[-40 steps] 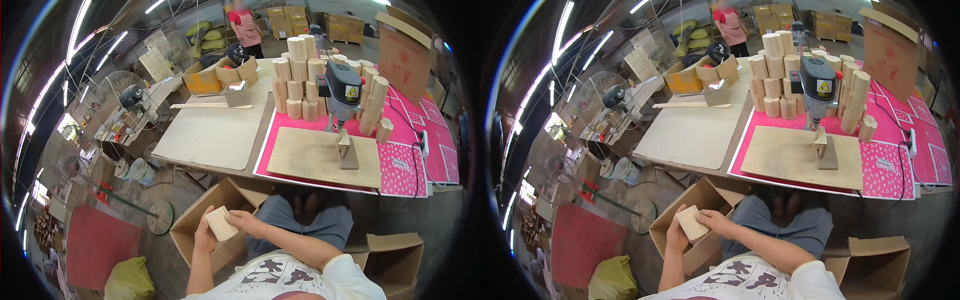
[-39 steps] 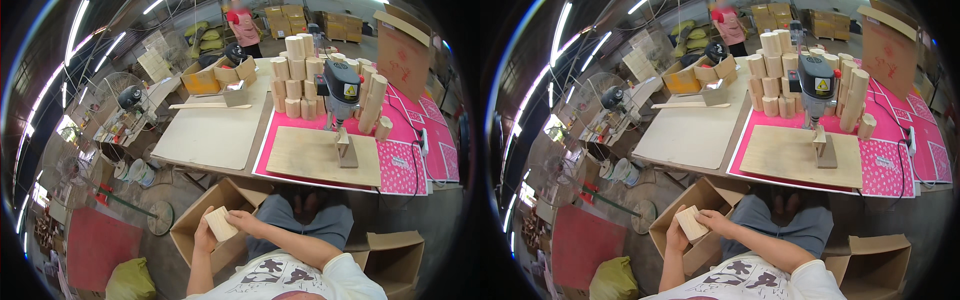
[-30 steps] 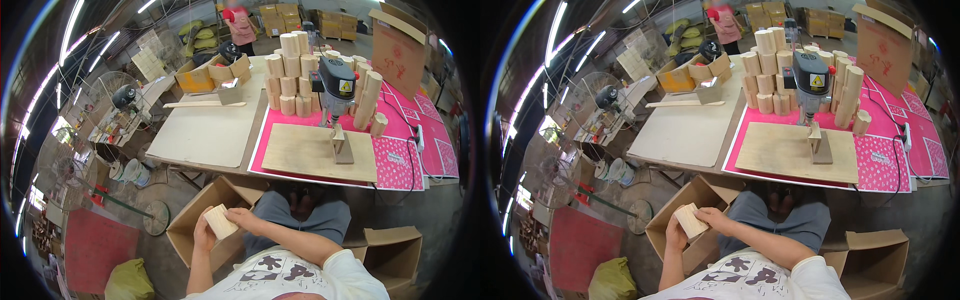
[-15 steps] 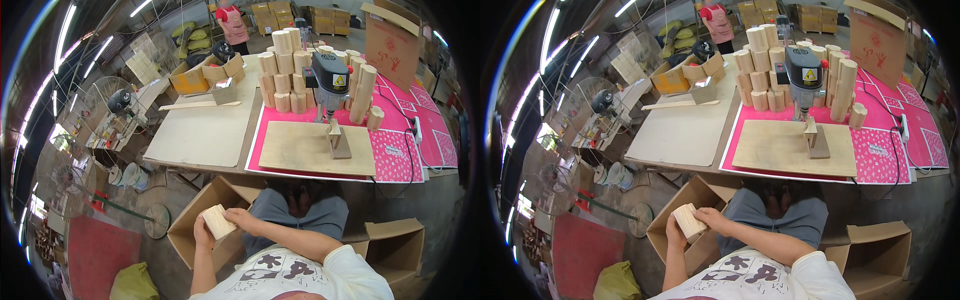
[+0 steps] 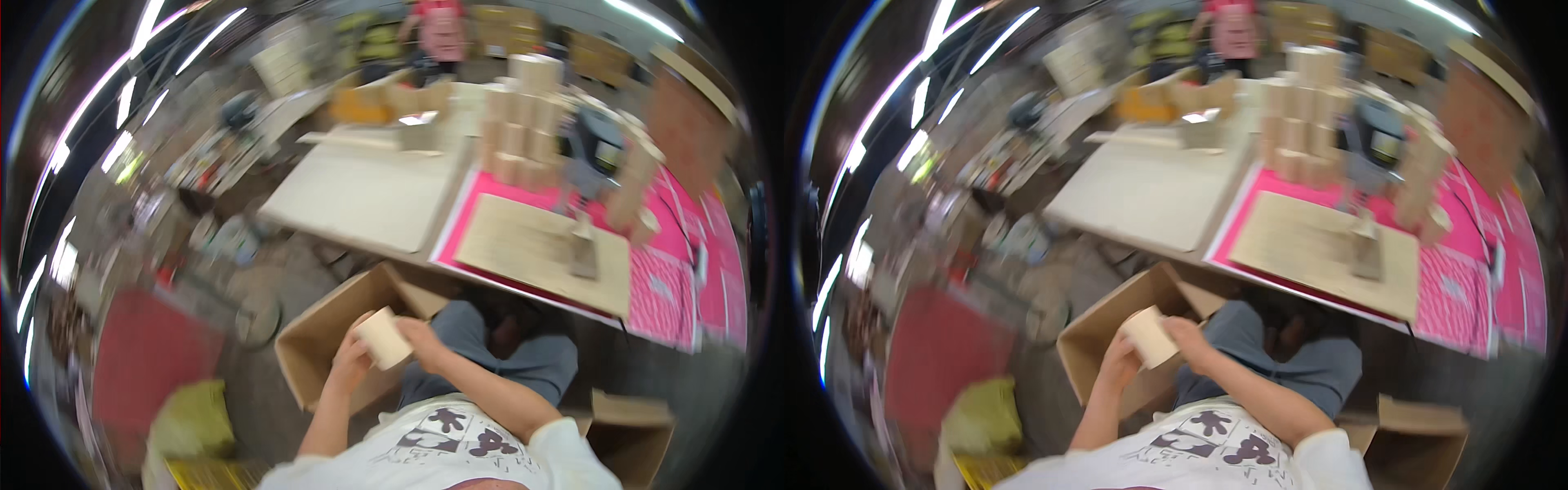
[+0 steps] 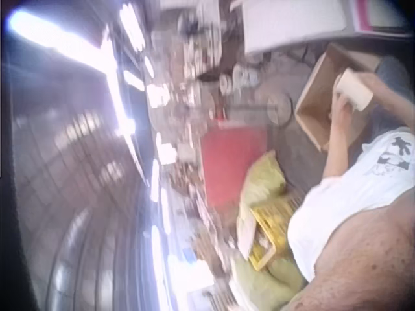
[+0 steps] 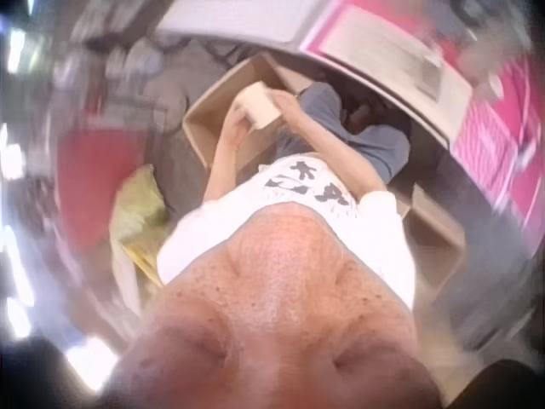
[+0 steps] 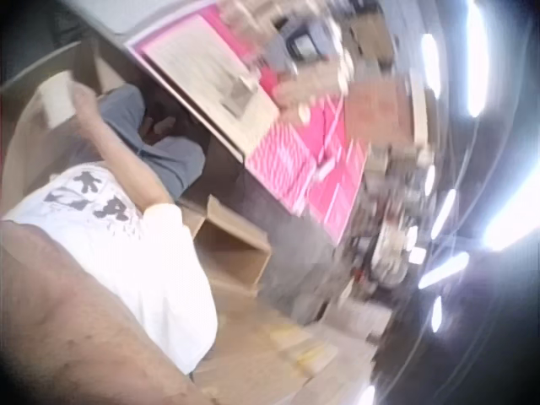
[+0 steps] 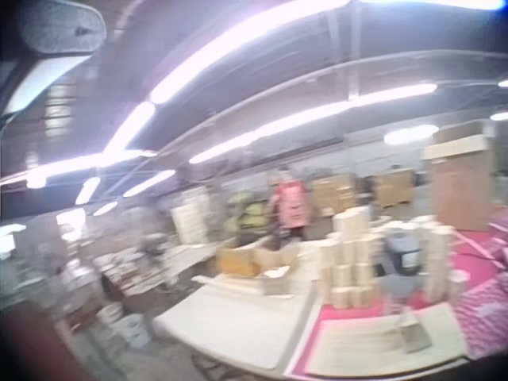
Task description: Drilling holes in wooden cylinders using a drill press and then stacking or boxing them.
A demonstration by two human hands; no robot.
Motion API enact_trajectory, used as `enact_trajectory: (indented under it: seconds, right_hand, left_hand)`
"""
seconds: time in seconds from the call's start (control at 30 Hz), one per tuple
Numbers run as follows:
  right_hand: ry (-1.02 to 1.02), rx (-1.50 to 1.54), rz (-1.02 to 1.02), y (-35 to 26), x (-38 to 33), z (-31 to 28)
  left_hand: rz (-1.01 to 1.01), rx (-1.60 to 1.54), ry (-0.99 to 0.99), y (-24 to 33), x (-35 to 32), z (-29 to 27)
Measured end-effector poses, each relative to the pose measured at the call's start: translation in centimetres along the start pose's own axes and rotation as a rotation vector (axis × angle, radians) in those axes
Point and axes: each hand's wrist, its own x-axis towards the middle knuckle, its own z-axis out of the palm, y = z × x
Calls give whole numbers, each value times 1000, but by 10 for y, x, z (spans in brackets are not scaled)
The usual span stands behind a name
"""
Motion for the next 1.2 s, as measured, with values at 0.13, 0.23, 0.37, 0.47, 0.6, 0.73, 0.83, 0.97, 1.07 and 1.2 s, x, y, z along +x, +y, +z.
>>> enact_trajectory:
  seconds: [0.13,0.23,0.37,0.47,0.6,0.73,0.83,0.97,1.07,1.2]
  right_hand:
    - [-85,60,129,-4,-8,-1]
    - [-93,51,149,-4,-1,3]
    - [-70,36,166,0,5,15]
    - [-137,30,176,2,4,20]
    - [-127,53,240,5,5,22]
    - [-145,85,324,7,11,16]
    - [-102,102,351,11,13,8]
    - [9,109,348,22,15,0]
    - [5,-50,350,23,18,-1]
    - [-103,-264,124,16,13,7]
  left_hand:
    - [-102,-22,129,-10,-7,-11]
    - [-76,-34,124,-8,-10,-21]
    - [-41,-25,105,-8,-15,-26]
    - [-59,-49,184,-9,-21,-27]
    - [-31,-109,171,-7,-23,-27]
    - [-68,-230,115,-9,-15,-27]
    - [-40,-199,153,-16,-6,-24]
    - [100,-92,188,-25,12,-25]
    - [124,-136,375,-22,17,-32]
    - [139,-47,422,-17,16,-41]
